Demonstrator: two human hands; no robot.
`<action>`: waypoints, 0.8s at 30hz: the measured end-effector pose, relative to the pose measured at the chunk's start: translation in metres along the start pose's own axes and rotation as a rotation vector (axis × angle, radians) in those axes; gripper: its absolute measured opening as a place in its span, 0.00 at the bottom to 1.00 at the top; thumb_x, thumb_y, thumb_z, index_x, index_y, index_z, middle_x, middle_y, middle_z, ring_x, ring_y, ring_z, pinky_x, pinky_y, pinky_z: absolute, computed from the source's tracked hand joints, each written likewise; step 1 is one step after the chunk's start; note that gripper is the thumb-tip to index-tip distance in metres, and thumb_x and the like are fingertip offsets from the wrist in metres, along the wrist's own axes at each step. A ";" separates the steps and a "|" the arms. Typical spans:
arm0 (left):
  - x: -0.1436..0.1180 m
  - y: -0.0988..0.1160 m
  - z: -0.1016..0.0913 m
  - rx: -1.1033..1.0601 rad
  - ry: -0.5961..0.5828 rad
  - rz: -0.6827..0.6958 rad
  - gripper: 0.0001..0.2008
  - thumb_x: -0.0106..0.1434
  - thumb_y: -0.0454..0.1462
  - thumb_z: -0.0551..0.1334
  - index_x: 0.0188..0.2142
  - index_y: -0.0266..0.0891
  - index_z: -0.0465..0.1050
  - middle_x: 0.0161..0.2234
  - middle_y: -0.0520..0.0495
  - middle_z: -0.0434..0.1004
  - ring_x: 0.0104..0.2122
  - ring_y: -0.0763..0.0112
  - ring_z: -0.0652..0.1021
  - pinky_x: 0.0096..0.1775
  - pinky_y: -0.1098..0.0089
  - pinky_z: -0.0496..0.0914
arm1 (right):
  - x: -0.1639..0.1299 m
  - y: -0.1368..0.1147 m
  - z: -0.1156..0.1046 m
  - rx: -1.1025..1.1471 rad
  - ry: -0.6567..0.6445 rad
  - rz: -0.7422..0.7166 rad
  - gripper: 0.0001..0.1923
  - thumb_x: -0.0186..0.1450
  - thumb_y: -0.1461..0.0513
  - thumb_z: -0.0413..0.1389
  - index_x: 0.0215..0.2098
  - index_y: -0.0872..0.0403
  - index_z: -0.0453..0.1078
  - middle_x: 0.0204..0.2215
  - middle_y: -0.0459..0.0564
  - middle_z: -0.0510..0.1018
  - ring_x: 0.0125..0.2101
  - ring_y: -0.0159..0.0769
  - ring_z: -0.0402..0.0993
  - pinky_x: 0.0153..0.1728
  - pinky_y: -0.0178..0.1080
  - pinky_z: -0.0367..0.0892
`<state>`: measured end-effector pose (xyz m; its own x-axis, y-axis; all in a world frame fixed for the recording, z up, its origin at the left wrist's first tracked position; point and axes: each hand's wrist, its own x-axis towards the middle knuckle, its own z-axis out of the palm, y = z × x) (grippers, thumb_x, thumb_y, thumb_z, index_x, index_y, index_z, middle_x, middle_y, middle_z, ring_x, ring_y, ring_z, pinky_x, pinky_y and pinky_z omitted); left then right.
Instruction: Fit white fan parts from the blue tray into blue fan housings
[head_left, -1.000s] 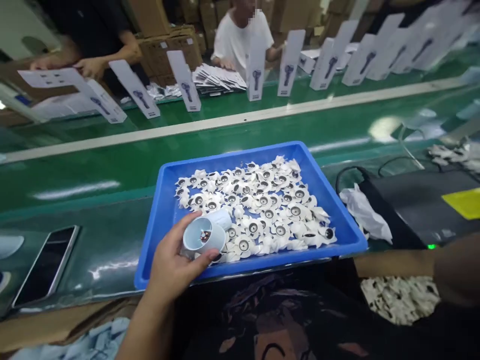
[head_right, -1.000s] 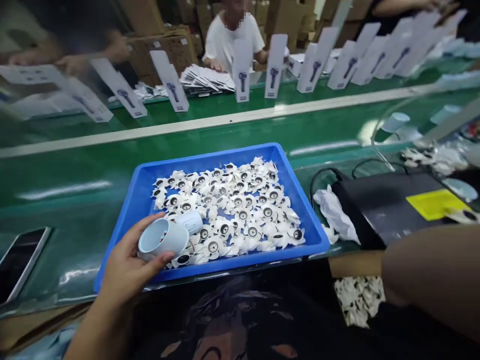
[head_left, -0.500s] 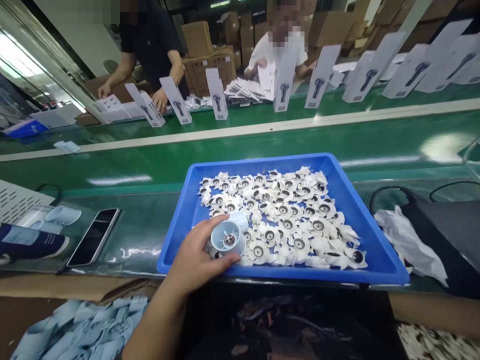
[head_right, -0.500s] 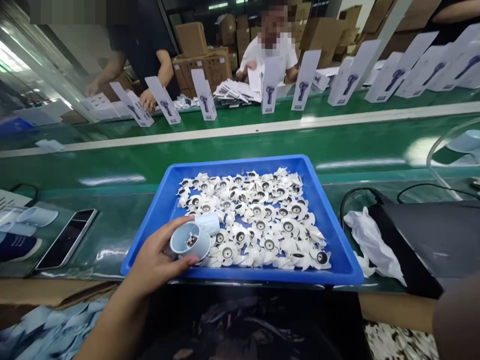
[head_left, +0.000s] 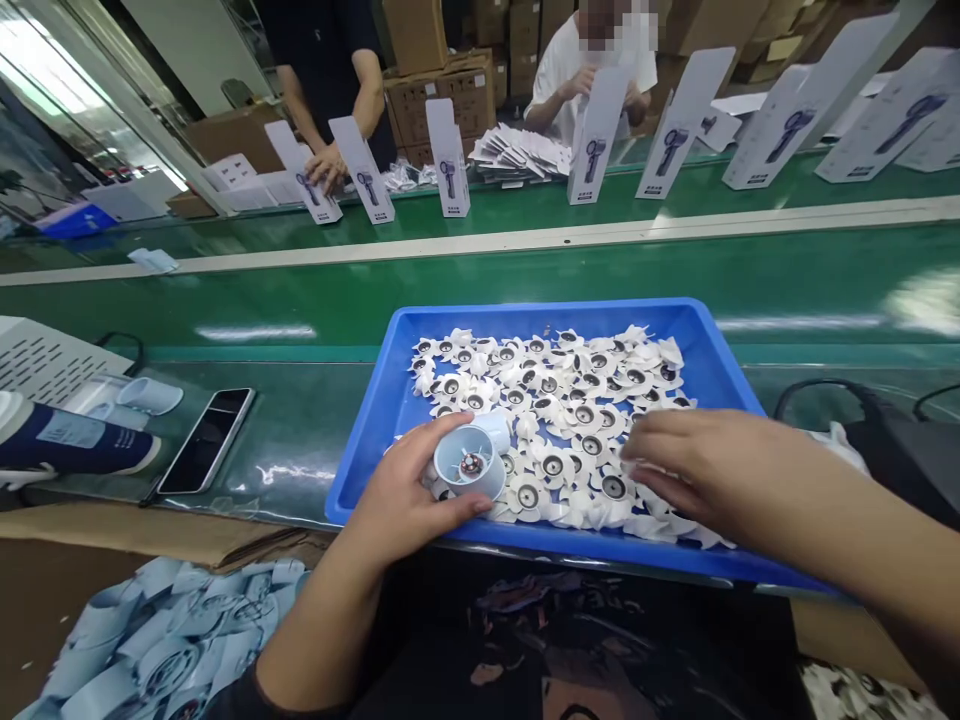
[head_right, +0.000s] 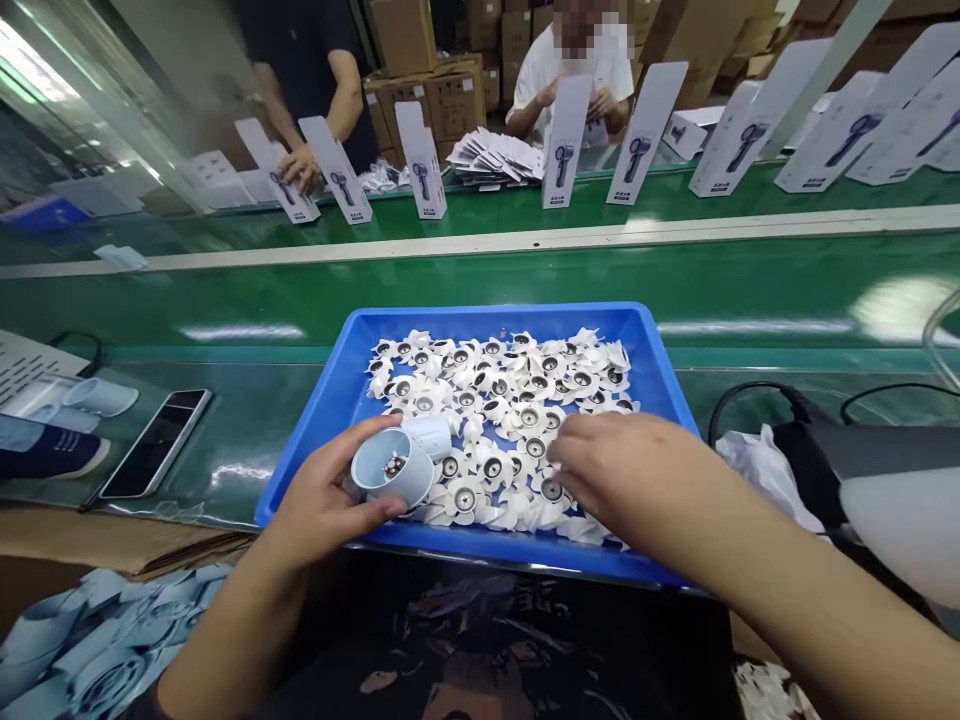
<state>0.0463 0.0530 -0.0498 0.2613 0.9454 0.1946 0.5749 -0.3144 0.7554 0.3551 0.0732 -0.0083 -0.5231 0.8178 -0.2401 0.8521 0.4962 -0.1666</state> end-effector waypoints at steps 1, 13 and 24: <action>0.000 0.000 0.000 0.001 -0.003 -0.002 0.33 0.53 0.52 0.70 0.56 0.43 0.70 0.52 0.39 0.75 0.51 0.52 0.76 0.54 0.49 0.69 | 0.003 0.000 0.004 -0.049 -0.103 0.031 0.07 0.68 0.65 0.53 0.39 0.53 0.74 0.38 0.52 0.73 0.38 0.42 0.73 0.42 0.48 0.70; 0.000 0.003 0.004 0.040 0.146 0.018 0.31 0.52 0.48 0.72 0.53 0.43 0.70 0.49 0.41 0.76 0.49 0.54 0.76 0.51 0.53 0.69 | 0.030 -0.030 -0.006 -0.306 -0.487 0.192 0.19 0.61 0.76 0.50 0.45 0.60 0.76 0.43 0.60 0.76 0.46 0.56 0.74 0.45 0.52 0.71; -0.008 0.040 0.013 0.265 0.149 0.315 0.27 0.52 0.49 0.73 0.48 0.42 0.70 0.47 0.47 0.78 0.44 0.60 0.76 0.45 0.60 0.65 | 0.022 -0.023 -0.011 -0.200 -0.245 0.246 0.09 0.62 0.66 0.53 0.40 0.57 0.71 0.36 0.55 0.76 0.37 0.50 0.75 0.36 0.47 0.69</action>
<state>0.0771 0.0315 -0.0288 0.3524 0.7957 0.4925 0.6688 -0.5823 0.4622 0.3242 0.0830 0.0007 -0.2713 0.8375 -0.4744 0.9262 0.3613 0.1082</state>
